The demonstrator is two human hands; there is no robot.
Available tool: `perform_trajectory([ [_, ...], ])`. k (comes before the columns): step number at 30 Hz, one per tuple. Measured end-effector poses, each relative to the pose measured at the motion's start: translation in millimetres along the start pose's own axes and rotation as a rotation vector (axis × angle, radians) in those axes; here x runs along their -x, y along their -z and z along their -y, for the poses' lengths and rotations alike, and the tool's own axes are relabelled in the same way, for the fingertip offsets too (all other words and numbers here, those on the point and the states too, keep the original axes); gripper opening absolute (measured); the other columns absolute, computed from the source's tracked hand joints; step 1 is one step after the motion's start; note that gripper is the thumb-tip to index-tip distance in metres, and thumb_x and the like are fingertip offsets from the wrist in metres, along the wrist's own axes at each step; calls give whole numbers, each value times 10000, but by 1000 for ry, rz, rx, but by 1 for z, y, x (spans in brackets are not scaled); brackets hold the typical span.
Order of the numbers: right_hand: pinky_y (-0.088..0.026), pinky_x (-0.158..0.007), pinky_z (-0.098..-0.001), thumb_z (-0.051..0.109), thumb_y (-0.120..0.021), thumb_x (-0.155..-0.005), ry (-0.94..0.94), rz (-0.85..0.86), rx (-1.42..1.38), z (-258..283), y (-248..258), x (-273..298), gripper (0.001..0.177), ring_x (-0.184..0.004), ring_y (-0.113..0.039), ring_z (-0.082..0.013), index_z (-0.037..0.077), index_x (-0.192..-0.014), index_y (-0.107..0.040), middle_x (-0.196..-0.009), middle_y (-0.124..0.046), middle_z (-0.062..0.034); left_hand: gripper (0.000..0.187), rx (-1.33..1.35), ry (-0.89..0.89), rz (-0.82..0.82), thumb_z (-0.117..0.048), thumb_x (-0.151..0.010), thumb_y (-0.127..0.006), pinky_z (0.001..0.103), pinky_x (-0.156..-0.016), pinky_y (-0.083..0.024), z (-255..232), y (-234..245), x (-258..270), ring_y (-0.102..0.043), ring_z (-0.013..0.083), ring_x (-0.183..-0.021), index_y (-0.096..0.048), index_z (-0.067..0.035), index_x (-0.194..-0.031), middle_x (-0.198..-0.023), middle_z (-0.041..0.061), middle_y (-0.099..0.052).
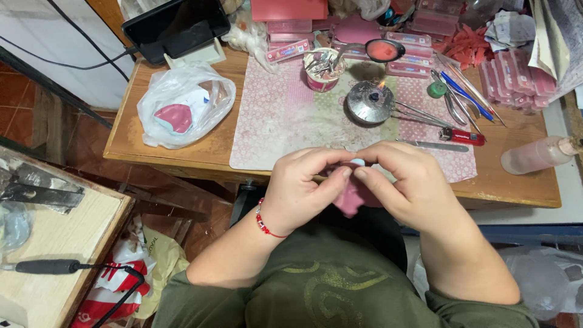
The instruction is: The person works on a pink dental mold, using a metal tool to scrape and shape its surface. They then pick up a pink sheet, fold it, and attach it to the mold. The person sprays liquid onto the mold and continues to shape and smooth the attached material with the tool.
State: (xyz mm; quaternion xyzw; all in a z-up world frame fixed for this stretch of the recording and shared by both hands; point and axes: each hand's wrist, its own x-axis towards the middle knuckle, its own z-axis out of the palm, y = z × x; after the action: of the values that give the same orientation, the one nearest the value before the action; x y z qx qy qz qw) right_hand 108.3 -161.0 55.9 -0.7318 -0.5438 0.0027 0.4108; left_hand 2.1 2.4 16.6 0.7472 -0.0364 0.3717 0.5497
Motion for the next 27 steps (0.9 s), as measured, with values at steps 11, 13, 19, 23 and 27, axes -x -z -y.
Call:
perform_trajectory([
  [11,-561,-776,-488,177,-612,-1010,162,0,280,-9,-4,-3,153,-868,-699,-396,51,-1007,-698,-886,-692,-145,161,-102,-1,16,-143,-889,-745,343,-640,-594,4,3,3,-717,230,-697,-746,-124,-1049,-753,41,-727],
  [13,-562,-770,-462,207,-605,-1009,183,-4,299,-11,-5,-4,162,-851,-696,-369,76,-991,-699,-873,-684,-121,157,-97,4,34,-154,-895,-744,331,-647,-598,6,2,5,-720,221,-702,-747,-131,-1050,-758,32,-731],
  [19,-550,-797,-542,162,-624,-1012,93,30,92,-10,3,-8,204,-901,-701,-468,-16,-1067,-706,-919,-713,-235,309,349,242,-14,-48,-919,-712,231,-684,-604,19,-9,11,-689,36,-750,-686,-59,-1226,-915,39,-759],
  [23,-556,-920,-400,309,-561,-961,-194,-64,-441,-33,-1,14,519,-1030,-675,-210,-58,-1325,-612,-1075,-727,-159,274,277,99,-171,-36,-932,-723,249,-679,-616,28,1,4,-732,103,-826,-723,-19,-1206,-965,78,-739],
  [27,-581,-892,-333,-12,-720,-891,-162,-292,-588,-45,-33,33,420,-1042,-677,-168,-101,-1290,-621,-1118,-722,-167,252,265,-46,-201,-2,-927,-736,300,-659,-623,29,1,2,-713,148,-777,-727,23,-1178,-945,124,-693],
])
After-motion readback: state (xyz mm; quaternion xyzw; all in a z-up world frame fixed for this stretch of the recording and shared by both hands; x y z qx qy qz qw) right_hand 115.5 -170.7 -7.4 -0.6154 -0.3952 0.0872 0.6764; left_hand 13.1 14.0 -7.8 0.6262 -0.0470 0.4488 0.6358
